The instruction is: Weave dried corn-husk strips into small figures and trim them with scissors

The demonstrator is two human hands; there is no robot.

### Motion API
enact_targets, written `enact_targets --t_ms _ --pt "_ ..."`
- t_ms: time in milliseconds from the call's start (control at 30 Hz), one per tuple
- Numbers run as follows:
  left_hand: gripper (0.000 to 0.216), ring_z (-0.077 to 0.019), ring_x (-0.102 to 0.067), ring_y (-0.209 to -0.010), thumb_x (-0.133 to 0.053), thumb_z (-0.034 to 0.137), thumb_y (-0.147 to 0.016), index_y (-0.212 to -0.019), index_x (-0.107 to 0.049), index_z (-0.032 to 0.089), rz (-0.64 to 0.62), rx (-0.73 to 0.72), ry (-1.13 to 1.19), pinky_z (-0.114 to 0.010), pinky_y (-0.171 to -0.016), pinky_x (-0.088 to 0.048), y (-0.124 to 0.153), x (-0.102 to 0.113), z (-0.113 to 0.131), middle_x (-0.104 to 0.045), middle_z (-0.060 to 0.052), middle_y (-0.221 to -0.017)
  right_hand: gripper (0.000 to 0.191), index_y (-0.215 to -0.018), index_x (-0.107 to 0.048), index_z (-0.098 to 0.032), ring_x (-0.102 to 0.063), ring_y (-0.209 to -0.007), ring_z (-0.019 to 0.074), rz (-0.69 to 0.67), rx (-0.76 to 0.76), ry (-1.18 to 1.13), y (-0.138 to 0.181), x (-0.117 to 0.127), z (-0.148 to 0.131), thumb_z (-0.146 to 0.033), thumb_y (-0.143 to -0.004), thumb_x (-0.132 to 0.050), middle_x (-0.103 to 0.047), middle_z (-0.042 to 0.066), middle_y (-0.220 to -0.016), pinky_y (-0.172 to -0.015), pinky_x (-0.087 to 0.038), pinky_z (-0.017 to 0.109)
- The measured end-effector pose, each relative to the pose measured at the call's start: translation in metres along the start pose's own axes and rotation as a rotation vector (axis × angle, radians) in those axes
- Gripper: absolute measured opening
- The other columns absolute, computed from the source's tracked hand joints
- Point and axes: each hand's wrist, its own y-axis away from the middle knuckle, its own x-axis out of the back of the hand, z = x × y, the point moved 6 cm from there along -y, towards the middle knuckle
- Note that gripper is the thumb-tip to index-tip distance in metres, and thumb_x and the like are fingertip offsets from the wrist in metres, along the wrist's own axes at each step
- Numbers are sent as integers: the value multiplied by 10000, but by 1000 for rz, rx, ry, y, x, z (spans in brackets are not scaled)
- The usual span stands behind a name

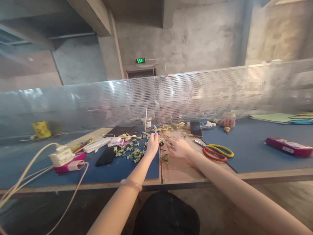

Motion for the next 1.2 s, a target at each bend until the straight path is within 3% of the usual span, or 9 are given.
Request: enact_targets --t_ms 100,200,533,667,800,1200 --pt "294 -98 -410 -450 -385 449 -821 -726 -473 185 -42 -30 -29 -215 -476 -361 1 -4 3 -372 57 -483 251 -932 -564 -153 -546 -829 191 19 10 -40 -2 1 -3 -330 -824 -421 -621 81 -841 -764 -342 292" --pt "273 -110 -441 -481 -399 434 -818 -741 -483 185 -82 -44 -50 -229 -510 -380 2 -8 5 -406 48 -499 284 -836 -539 -165 -540 -724 156 20 -44 -149 -3 -2 0 -355 -880 -333 -603 56 -757 -669 -345 252" --pt "164 -118 -466 -491 -481 350 -778 -802 -477 188 -144 -29 -135 -252 -553 -383 3 -11 0 -469 48 -530 201 -819 -504 -165 -522 -626 119 91 -135 -377 -7 -11 16 -138 -858 -309 -588 35 -709 -585 -342 205" --pt "136 -127 -494 -543 -501 318 -755 -720 -487 188 -152 -88 -194 -254 -586 -392 3 -11 4 -489 34 -548 196 -899 -504 -167 -559 -764 146 104 -153 -322 -7 -9 15 -147 -860 -313 -616 74 -859 -640 -351 220" --pt "182 -129 -490 -540 -487 338 -752 -653 -489 185 -219 -105 -227 -248 -565 -386 6 -14 6 -480 32 -528 180 -920 -497 -180 -572 -725 155 63 -189 -199 -3 -9 15 -199 -869 -325 -625 67 -879 -583 -321 222" --pt "117 -145 -537 -579 -528 269 -690 -697 -580 164 -280 -59 -259 -253 -579 -405 11 -16 11 -550 11 -551 215 -978 -522 -205 -597 -781 168 -11 -201 -30 -4 -11 20 -260 -884 -338 -640 53 -943 -612 -332 226"
